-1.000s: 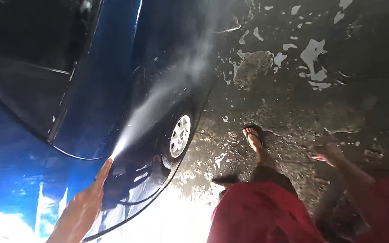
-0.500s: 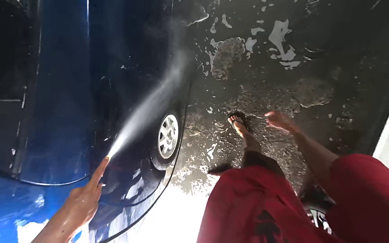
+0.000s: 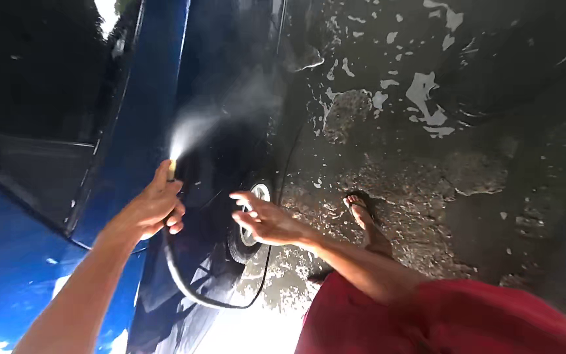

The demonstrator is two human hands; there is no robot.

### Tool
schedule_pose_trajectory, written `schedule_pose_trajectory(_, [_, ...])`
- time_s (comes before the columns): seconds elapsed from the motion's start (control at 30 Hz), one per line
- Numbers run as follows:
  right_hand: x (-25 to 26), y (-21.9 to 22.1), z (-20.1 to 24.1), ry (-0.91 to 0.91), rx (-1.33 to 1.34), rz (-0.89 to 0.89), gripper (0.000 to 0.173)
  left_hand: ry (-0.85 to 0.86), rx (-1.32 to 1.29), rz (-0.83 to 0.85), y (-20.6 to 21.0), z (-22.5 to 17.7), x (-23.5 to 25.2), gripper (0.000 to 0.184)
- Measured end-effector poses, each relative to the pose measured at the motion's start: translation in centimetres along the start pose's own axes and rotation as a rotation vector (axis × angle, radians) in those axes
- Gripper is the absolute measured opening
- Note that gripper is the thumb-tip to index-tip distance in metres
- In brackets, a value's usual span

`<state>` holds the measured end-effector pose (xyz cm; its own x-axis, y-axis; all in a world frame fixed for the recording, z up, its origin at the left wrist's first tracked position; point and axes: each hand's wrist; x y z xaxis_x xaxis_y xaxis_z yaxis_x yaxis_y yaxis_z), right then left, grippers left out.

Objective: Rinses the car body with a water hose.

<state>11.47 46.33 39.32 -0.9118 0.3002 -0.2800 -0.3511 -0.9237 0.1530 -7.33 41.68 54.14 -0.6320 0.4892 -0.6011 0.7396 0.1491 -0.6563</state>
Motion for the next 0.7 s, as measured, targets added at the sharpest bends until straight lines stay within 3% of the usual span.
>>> schedule_pose_trajectory(0.1, [2.7, 2.4, 5.5, 0.02, 0.172, -0.015, 0.055, 0.101, -0.073, -0.004, 2.5, -1.8, 2.0, 0.057])
schedule_pose_trajectory(0.2, [4.0, 2.0, 6.6, 0.122, 0.255, -0.08, 0.059, 0.205, -0.152, 0.049, 3.9, -2.8, 3.6, 0.057])
schedule_pose_trajectory(0.27, [4.6, 0.5, 6.0, 0.183, 0.198, -0.13, 0.063, 0.285, -0.201, 0.078, 5.0, -3.6, 4.3, 0.031])
schedule_pose_trajectory(0.3, [4.9, -0.5, 5.7, 0.211, 0.142, -0.137, 0.068, 0.314, -0.213, 0.126, 5.3, -4.2, 4.4, 0.03])
schedule_pose_trajectory(0.37, [4.9, -3.1, 5.6, 0.264, 0.035, -0.118, 0.073, 0.353, -0.17, 0.217, 5.9, -5.2, 4.9, 0.033])
schedule_pose_trajectory(0.47, [5.0, -6.7, 8.5, 0.285, -0.14, -0.071, 0.058, 0.366, 0.02, 0.244, 3.3, -6.3, 4.7, 0.049])
schedule_pose_trajectory(0.53, [5.3, -7.8, 11.6, 0.268, -0.265, -0.111, 0.052, 0.343, 0.182, 0.089, -0.5, -6.0, 3.9, 0.057])
schedule_pose_trajectory(0.6, [5.5, -7.7, 14.8, 0.261, -0.409, -0.173, 0.05, 0.346, 0.327, -0.177, -4.9, -4.1, 3.3, 0.061])
schedule_pose_trajectory(0.7, [5.7, -5.7, 19.2, 0.242, -0.621, -0.161, 0.041, 0.303, 0.321, -0.663, -12.7, 2.0, 1.1, 0.048])
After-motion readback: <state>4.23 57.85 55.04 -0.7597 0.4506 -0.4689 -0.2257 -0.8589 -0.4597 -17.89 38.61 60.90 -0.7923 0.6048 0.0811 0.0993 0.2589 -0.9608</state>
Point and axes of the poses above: each hand's wrist, its own x-axis towards the middle knuckle, its own y-axis out of the palm, z = x × y, and after that the axes turned 12 degrees about y, right-handed
